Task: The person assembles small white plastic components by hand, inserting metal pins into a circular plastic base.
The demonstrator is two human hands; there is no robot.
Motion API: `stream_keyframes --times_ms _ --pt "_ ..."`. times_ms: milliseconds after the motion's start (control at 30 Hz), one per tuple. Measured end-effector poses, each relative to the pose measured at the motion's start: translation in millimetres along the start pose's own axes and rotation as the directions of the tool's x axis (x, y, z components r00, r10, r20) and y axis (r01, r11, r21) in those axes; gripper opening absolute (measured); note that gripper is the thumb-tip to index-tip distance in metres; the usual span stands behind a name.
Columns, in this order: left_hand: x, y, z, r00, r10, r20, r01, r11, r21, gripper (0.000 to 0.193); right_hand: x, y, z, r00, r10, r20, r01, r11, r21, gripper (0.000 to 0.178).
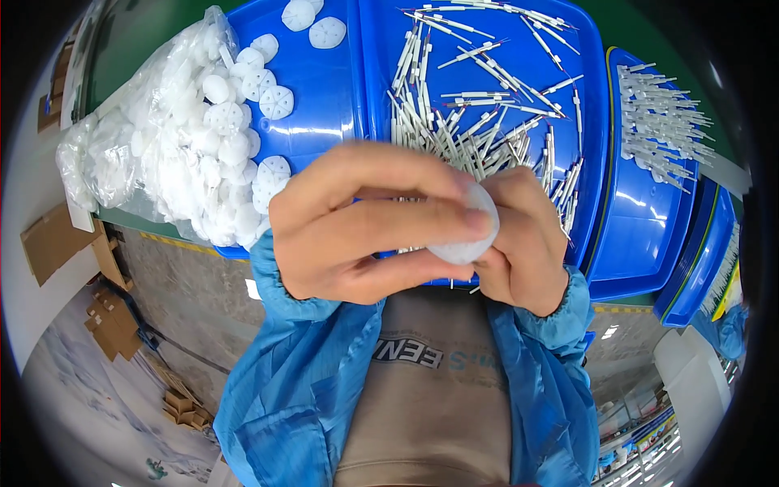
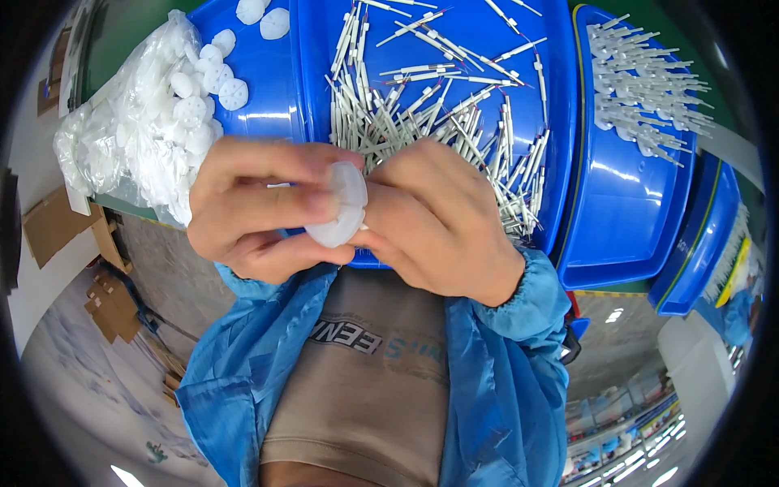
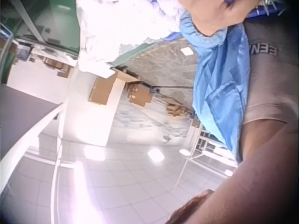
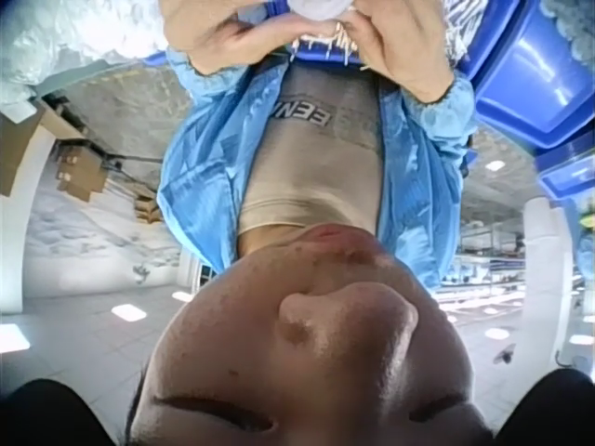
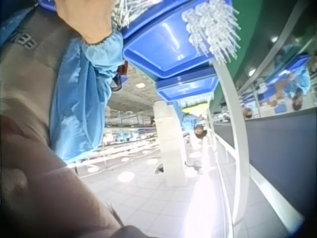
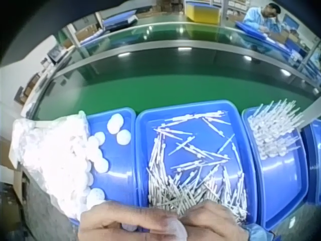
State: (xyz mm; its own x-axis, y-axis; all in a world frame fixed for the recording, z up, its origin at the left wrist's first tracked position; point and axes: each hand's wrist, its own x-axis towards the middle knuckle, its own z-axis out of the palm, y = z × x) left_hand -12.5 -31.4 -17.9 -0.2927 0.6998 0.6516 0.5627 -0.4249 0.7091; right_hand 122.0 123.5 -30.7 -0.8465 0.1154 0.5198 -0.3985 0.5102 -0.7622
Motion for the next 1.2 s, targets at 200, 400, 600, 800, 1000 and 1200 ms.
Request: stream_keyframes --times_ms 200,400,600,800,1000,1200 --pt "8.1 9.0 -12.8 0.967 -0.230 0.109 0.231 0.973 -0.001 0.040 0.7 -4.0 -3.9 0.997 0.050 0.050 -0.045 0.994 -0.104 0.022" --pt "2.4 5.8 -17.0 0.969 -0.220 0.108 0.223 0.975 -0.018 0.040 0.0 -7.1 -8.3 0.975 0.137 0.176 -0.121 0.987 -0.102 0.020" --pt "-8.6 14.5 7.2 0.972 -0.225 -0.067 0.223 0.974 -0.042 0.021 11.8 -16.0 -13.0 0.963 0.264 0.061 -0.269 0.901 0.340 0.018" --pt "-12.8 11.5 12.6 0.965 0.260 0.037 -0.257 0.902 0.348 0.013 8.4 -29.2 -34.4 0.884 0.362 0.297 -0.406 0.908 0.101 0.011" --pt "-13.4 8.5 23.8 0.967 -0.141 -0.211 0.067 0.945 -0.321 0.033 8.8 -17.6 -35.6 0.769 0.638 -0.033 -0.587 0.685 -0.431 0.007" --pt "-4.4 12.4 22.7 0.807 -0.543 -0.231 0.439 0.814 -0.380 0.026 -1.4 14.3 -37.2 0.908 0.418 -0.013 -0.360 0.766 -0.533 0.014"
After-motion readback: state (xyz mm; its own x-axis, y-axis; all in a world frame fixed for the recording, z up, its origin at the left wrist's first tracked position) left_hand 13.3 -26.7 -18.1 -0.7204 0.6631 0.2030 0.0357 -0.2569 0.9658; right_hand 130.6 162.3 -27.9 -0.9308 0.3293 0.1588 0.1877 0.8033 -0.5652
